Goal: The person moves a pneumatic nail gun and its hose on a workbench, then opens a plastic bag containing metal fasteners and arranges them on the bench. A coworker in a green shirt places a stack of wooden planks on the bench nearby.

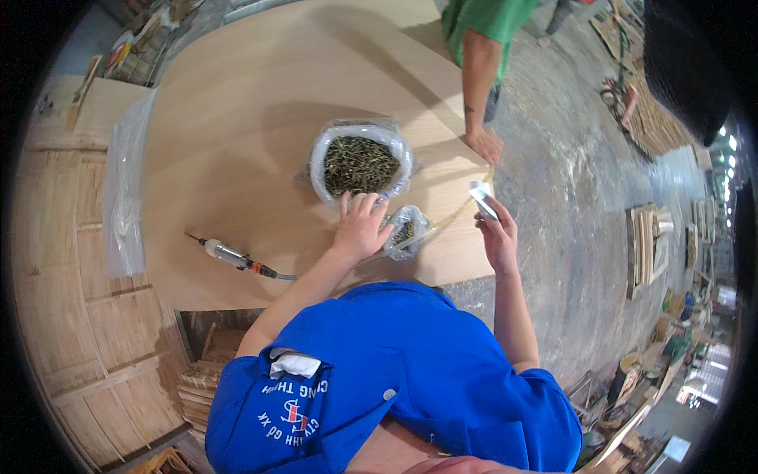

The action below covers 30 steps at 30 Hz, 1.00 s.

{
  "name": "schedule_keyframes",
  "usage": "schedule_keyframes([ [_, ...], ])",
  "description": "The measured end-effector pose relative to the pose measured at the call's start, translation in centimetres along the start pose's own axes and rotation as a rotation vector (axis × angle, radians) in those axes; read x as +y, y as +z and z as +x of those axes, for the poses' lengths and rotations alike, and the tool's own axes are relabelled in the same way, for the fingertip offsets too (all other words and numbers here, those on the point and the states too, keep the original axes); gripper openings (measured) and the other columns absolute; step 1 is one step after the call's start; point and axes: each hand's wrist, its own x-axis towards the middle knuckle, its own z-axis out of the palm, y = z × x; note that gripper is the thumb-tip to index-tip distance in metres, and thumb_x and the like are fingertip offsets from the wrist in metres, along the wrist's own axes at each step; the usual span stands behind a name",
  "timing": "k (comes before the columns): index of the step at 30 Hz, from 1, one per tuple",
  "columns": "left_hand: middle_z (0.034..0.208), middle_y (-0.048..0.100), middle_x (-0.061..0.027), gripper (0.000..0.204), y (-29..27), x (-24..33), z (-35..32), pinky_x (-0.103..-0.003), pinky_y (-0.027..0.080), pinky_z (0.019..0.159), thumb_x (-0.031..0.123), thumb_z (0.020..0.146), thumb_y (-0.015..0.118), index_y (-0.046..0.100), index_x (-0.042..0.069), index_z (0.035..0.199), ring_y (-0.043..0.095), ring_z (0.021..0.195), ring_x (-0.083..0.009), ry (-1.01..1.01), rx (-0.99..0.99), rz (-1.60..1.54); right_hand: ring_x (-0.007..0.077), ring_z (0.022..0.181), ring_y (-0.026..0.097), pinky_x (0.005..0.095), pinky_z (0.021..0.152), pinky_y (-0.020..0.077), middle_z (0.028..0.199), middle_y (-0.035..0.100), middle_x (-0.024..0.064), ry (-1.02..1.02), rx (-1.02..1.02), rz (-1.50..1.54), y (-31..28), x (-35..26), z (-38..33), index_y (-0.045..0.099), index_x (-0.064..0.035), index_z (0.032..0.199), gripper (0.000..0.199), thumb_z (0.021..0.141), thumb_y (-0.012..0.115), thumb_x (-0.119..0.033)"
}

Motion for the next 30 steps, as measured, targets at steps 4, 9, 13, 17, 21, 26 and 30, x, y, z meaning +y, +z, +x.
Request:
schedule_keyframes([
  [4,0.112,0.044,-0.0114,0.044,-0.1,1.5,0.1,-0.050,0.020,0.094,0.031,0.073,0.057,0.052,0.007,0.108,0.039,0.107,-0.0277,0.011,0.028,-0.019,0.0167,0.070,0.056,0.0258,0.064,0.0458,0.090,0.057,0.0134,0.125,-0.005,0.324,-1.0,0.0,0.4,0.038,0.0052,0.120,0.039,0.082,0.043,-0.005],
  [9,0.116,0.042,-0.0111,0.044,0.4,3.6,0.4,-0.050,0.025,0.092,0.034,0.075,0.056,0.051,0.008,0.110,0.039,0.108,-0.0284,-0.012,0.007,-0.240,0.0177,0.063,0.055,0.0289,0.061,0.0440,0.078,0.059,0.0097,0.238,-0.094,0.495,-2.5,0.3,0.7,0.044,0.0012,0.112,0.033,0.086,0.040,-0.019],
  [13,0.123,0.042,-0.0092,0.045,1.5,7.4,1.4,-0.050,0.034,0.090,0.037,0.084,0.046,0.041,0.010,0.121,0.039,0.113,-0.0285,-0.430,-0.197,-1.311,0.0152,0.054,0.049,0.0288,0.059,0.0385,0.076,0.059,0.0084,0.408,-0.290,0.591,-2.0,0.6,-0.2,0.050,-0.0036,0.103,0.029,0.086,0.041,-0.026],
  [17,0.120,0.044,-0.0134,0.040,0.8,10.7,3.4,-0.052,0.041,0.084,0.032,0.089,0.040,0.035,0.014,0.123,0.045,0.109,-0.0282,-0.708,-0.407,-2.306,0.0138,0.050,0.048,0.0248,0.052,0.0375,0.065,0.057,0.0053,0.467,-0.508,0.205,-1.0,-0.8,-0.6,0.050,-0.0075,0.111,0.030,0.087,0.038,-0.021],
  [21,0.088,0.054,-0.0035,0.022,4.4,10.3,1.9,-0.037,0.049,0.066,0.026,0.089,0.042,0.045,0.013,0.105,0.055,0.075,-0.0173,-0.896,-0.126,-1.858,0.0111,0.052,0.050,0.0256,0.051,0.0422,0.062,0.056,0.0040,0.089,-0.832,-0.600,-0.2,-1.2,-0.9,0.046,-0.0134,0.121,0.037,0.083,0.045,-0.013],
  [26,0.051,0.026,0.0058,0.035,0.3,7.0,0.4,-0.022,0.029,0.047,0.039,0.089,0.040,0.045,0.014,0.064,0.028,0.047,-0.0079,-1.071,0.319,-2.010,0.0086,0.056,0.052,0.0245,0.054,0.0441,0.062,0.056,0.0031,0.059,-0.802,-0.621,-1.6,-1.7,-0.3,0.052,-0.0065,0.114,0.033,0.082,0.049,-0.008],
  [30,0.045,0.020,0.0046,0.043,-3.1,1.4,-4.6,-0.023,0.022,0.041,0.043,0.088,0.038,0.037,0.014,0.056,0.020,0.037,-0.0093,-0.737,0.715,-1.928,0.0197,0.063,0.058,0.0293,0.062,0.0464,0.073,0.060,0.0151,-0.036,-0.632,-0.798,-1.1,-0.2,2.1,0.057,-0.0020,0.103,0.025,0.080,0.052,-0.012],
])
